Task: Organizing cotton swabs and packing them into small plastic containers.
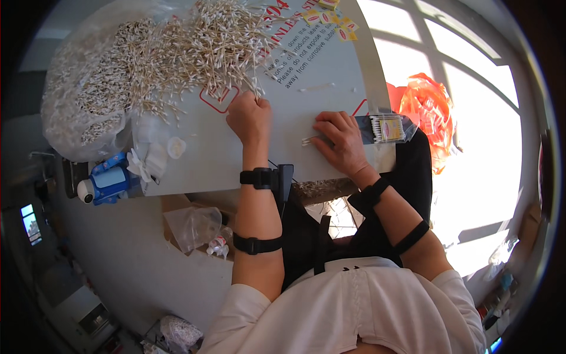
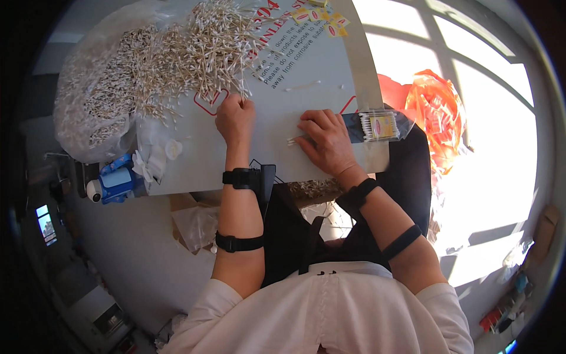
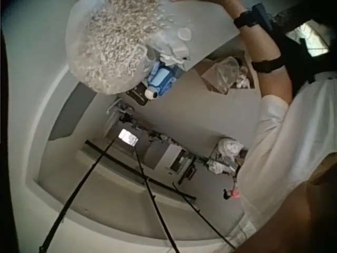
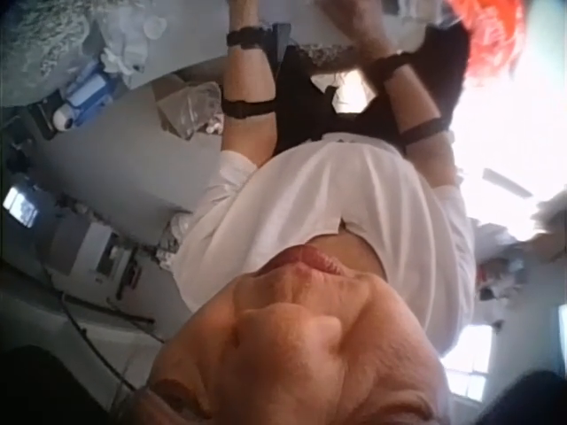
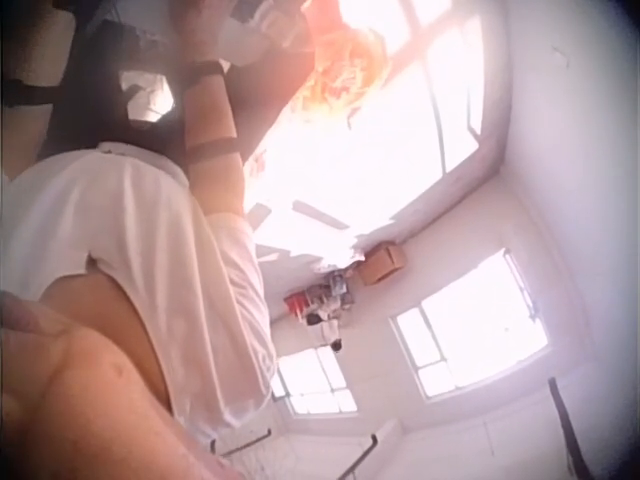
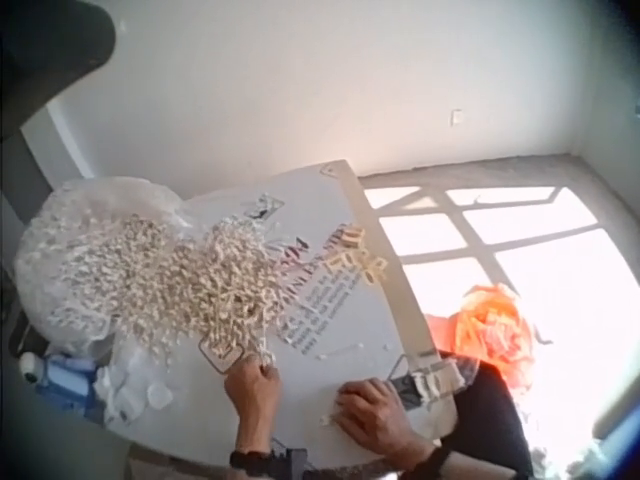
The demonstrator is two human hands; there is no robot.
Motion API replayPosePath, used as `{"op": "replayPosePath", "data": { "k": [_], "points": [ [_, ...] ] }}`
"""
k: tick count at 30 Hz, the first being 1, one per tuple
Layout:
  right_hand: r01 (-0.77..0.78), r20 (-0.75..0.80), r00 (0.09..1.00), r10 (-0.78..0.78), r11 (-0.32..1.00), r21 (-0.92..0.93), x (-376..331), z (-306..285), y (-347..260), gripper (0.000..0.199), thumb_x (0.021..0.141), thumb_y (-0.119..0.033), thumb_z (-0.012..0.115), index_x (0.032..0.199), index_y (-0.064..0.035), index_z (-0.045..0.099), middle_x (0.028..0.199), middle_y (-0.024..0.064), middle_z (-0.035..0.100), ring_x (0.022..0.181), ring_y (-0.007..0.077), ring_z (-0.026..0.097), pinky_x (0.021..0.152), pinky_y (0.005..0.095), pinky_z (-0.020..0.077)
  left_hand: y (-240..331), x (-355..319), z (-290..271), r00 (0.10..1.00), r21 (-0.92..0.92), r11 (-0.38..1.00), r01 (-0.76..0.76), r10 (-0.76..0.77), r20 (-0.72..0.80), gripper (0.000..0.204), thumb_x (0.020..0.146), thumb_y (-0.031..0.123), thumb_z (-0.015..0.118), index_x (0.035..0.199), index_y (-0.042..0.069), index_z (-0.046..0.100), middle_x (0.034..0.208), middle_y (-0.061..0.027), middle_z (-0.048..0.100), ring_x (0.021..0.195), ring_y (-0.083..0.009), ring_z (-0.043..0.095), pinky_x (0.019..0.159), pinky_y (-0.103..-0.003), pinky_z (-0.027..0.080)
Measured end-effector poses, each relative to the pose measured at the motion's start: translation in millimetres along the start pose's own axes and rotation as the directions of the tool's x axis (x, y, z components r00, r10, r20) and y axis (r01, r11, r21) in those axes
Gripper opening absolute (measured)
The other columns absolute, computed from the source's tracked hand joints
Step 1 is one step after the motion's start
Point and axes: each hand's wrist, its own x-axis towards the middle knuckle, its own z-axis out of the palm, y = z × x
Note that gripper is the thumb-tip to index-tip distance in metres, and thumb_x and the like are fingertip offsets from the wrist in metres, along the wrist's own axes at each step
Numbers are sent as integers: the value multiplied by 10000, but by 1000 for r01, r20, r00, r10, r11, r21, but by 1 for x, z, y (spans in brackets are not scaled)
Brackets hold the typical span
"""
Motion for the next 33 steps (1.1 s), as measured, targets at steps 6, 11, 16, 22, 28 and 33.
{"op": "replayPosePath", "data": {
  "k": [6,11,16,22,28,33],
  "points": [
    [-24,7,1000,24,999,32,0,-1,2,278,732,-145,728,983,-66,639,1073,60,593,1029,280,551,891,402,415,8,-43,10,965,-255,931,-262,250,-78,108,758,77,647,866,71,645,848,-88,617,870,-317,581,799,-432,474],
    [-37,-12,999,38,998,55,-1,0,1,277,739,-131,712,999,-71,638,1081,68,593,1037,286,550,896,403,417,-18,10,-6,896,-151,894,-423,388,-215,241,718,-19,649,922,105,673,915,-58,577,928,-290,539,820,-421,461],
    [-39,-4,999,39,998,53,0,-2,0,297,745,-121,697,1036,-98,647,1084,64,590,1030,282,551,898,402,418,-10,42,-21,785,170,782,-600,616,-61,265,688,-5,709,899,154,689,994,-27,549,1021,-276,498,880,-420,428],
    [-30,60,998,31,999,-17,2,0,-6,319,735,-150,721,1045,-113,651,1007,55,569,984,264,546,866,389,414,5,30,-3,800,46,801,-598,599,-36,253,674,95,790,896,147,680,960,-38,544,1033,-273,484,886,-429,414],
    [-36,26,999,37,999,-40,0,1,0,320,732,-178,736,1030,-99,648,995,61,564,975,265,544,859,392,412,11,-28,2,843,-90,846,-525,503,-190,242,722,73,748,914,91,602,904,-70,556,905,-302,528,768,-429,451],
    [-20,-17,1000,19,999,-36,2,5,-2,333,734,-183,735,1047,-112,647,1002,60,562,953,258,545,840,388,414,-13,-56,0,876,49,886,-460,462,-140,157,752,42,687,824,60,549,844,-105,557,852,-337,542,734,-463,453]
  ]
}}
